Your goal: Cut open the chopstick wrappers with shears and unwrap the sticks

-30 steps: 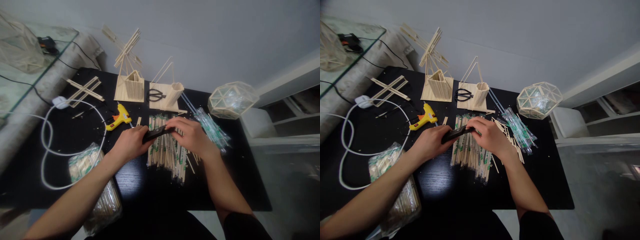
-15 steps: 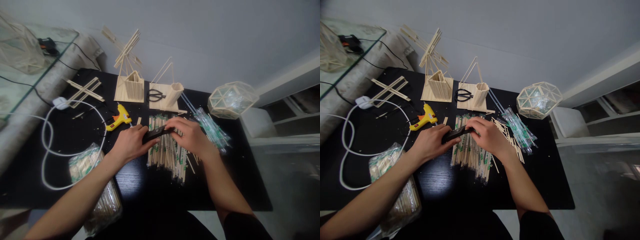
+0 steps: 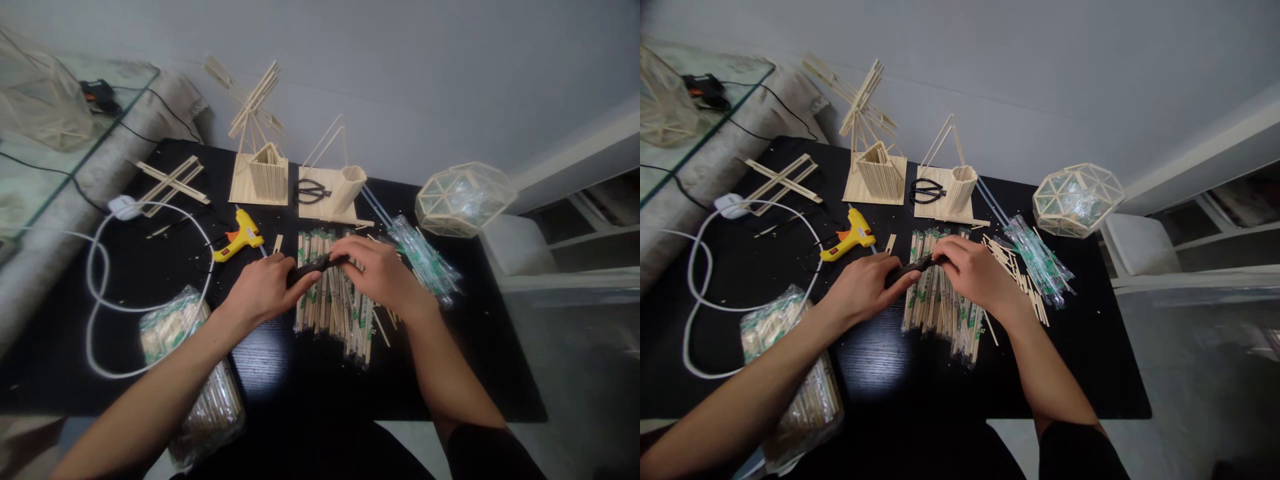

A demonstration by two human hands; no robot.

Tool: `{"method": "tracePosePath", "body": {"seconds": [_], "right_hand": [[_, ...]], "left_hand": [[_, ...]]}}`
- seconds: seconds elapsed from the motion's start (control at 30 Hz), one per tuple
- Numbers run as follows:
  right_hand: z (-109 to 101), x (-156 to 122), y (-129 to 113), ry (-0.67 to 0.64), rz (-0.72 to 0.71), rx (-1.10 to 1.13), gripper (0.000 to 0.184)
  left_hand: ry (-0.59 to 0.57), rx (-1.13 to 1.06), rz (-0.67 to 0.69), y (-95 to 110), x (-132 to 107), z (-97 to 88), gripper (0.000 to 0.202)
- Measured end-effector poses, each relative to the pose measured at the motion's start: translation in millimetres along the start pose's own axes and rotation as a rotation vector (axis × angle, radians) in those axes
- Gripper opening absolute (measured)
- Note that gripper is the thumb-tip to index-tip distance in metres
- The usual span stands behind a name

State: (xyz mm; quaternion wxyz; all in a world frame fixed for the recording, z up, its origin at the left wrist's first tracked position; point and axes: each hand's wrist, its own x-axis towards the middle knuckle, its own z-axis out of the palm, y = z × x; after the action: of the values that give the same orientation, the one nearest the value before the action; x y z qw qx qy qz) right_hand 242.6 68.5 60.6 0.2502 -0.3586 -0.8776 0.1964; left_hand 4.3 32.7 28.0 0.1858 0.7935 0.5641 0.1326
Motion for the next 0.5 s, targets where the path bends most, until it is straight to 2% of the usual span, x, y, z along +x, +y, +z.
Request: {"method": "tracePosePath", "body": {"seconds": [0.27, 0.5], "right_hand": [[-3.9, -0.3, -2.7, 0.039, -0.012, -0.015, 0.022], [-1.3, -0.5, 0.4, -0.011, 0.009, -0.018, 0.023]], "left_hand": [[0.036, 0.031, -0.005, -0.4, 1.1, 0.9, 0.061], [0.028, 0.067, -0.001, -1.9, 1.7, 2.4, 0.061]]}}
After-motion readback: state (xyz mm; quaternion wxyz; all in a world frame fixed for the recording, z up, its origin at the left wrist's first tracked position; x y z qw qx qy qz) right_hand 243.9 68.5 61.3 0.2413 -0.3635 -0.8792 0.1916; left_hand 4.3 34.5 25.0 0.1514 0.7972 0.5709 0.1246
